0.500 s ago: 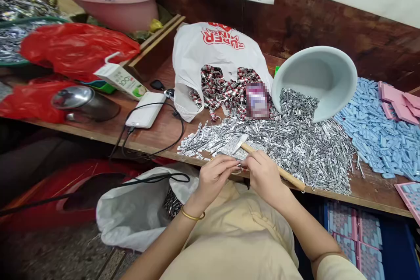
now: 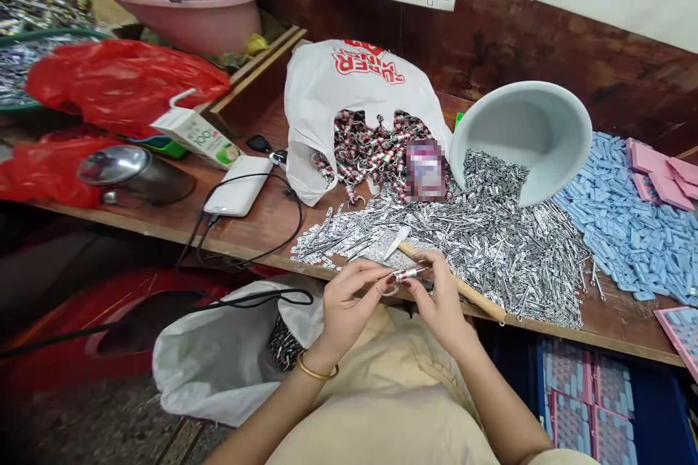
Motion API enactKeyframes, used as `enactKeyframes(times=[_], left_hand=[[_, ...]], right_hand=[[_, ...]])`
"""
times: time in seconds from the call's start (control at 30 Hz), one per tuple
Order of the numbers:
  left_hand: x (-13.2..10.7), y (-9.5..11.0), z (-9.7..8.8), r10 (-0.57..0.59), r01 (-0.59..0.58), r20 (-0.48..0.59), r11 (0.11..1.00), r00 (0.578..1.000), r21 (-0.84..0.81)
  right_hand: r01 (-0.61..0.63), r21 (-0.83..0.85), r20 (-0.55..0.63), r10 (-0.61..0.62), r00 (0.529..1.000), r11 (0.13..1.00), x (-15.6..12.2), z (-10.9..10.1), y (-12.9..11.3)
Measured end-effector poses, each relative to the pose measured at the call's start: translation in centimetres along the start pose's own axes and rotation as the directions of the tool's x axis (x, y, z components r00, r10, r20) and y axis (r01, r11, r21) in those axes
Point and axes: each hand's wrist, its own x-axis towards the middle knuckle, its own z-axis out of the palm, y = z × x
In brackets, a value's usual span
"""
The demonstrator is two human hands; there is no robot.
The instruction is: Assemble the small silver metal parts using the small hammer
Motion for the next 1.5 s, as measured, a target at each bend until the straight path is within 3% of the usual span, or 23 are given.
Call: enactKeyframes(times=[0.07,0.13,0.33,0.5,0.8,0.93,1.03,1.13,1.23,1.3,1.33,1.37,1.43,1.5], left_hand=[[-0.2,0.1,0.2,-0.016,0.016,0.003,1.000,1.000,0.025],[-0.4,0.0,0.2,-0.039,0.037,0.031,0.998,0.999,0.047],[-0.6,0.0,-1.0,0.028,-0.034,0.121,0.998,0.992,0.047],[-0.6,0.5,-1.6,0.078,-0.083,0.125,0.996,0.989,0.038],[-0.5,0.0,-2.6,0.238,-0.224,0.191,0.970,0.952,-0.093],[-1.6,-0.7,-1.4,0.066,-0.059,0.074,0.993,0.995,-0.100],[-2.6,-1.2,-0.4,-0.090,0.093,0.023,0.975,0.996,-0.200],[-2.9,-1.9,-0.3,-0.131,0.144,0.071,0.965,0.989,-0.219],[-2.6,-2.9,-1.1,-0.213,0.232,0.118,0.955,0.970,-0.183],[-2.2,-3.7,-1.6,-0.313,0.333,0.126,0.923,0.941,-0.193],[-2.0,-4.1,-1.7,-0.365,0.383,0.119,0.900,0.923,-0.207],[-1.8,-4.4,-1.8,-0.415,0.429,0.109,0.876,0.903,-0.220],[-1.5,-4.8,-1.9,-0.500,0.506,0.091,0.831,0.862,-0.229],[-1.3,-5.1,-1.8,-0.567,0.569,0.085,0.789,0.820,-0.230]], right_hand=[[-0.066,0.093,-0.007,0.067,0.998,0.994,-0.3,0.4,0.4],[-0.060,0.085,-0.001,0.060,0.998,0.995,-0.2,0.3,0.5],[0.119,-0.069,0.083,-0.113,0.990,0.991,0.3,-1.5,-0.7],[0.198,-0.099,0.130,-0.184,0.974,0.975,0.4,-2.0,-1.9],[0.129,0.014,0.186,-0.130,0.974,0.992,0.1,-2.0,-2.3],[0.040,0.098,0.027,-0.043,0.999,0.994,-1.0,0.0,-1.7],[-0.073,0.251,-0.087,0.097,0.991,0.965,-1.7,2.1,-1.0],[-0.173,0.341,-0.013,0.189,0.982,0.924,-1.6,2.7,-0.1],[-0.147,0.129,0.120,0.131,0.984,0.981,0.0,0.3,1.2],[-0.093,-0.199,0.037,0.102,0.994,0.976,1.9,-2.7,2.5],[-0.143,-0.414,-0.119,0.102,0.988,0.899,2.9,-4.3,3.3],[-0.198,-0.480,-0.210,0.108,0.972,0.855,3.9,-5.8,4.1],[-0.274,-0.560,-0.281,0.132,0.950,0.782,5.6,-8.2,6.1],[-0.316,-0.684,-0.264,0.180,0.948,0.658,6.7,-9.5,7.9]])
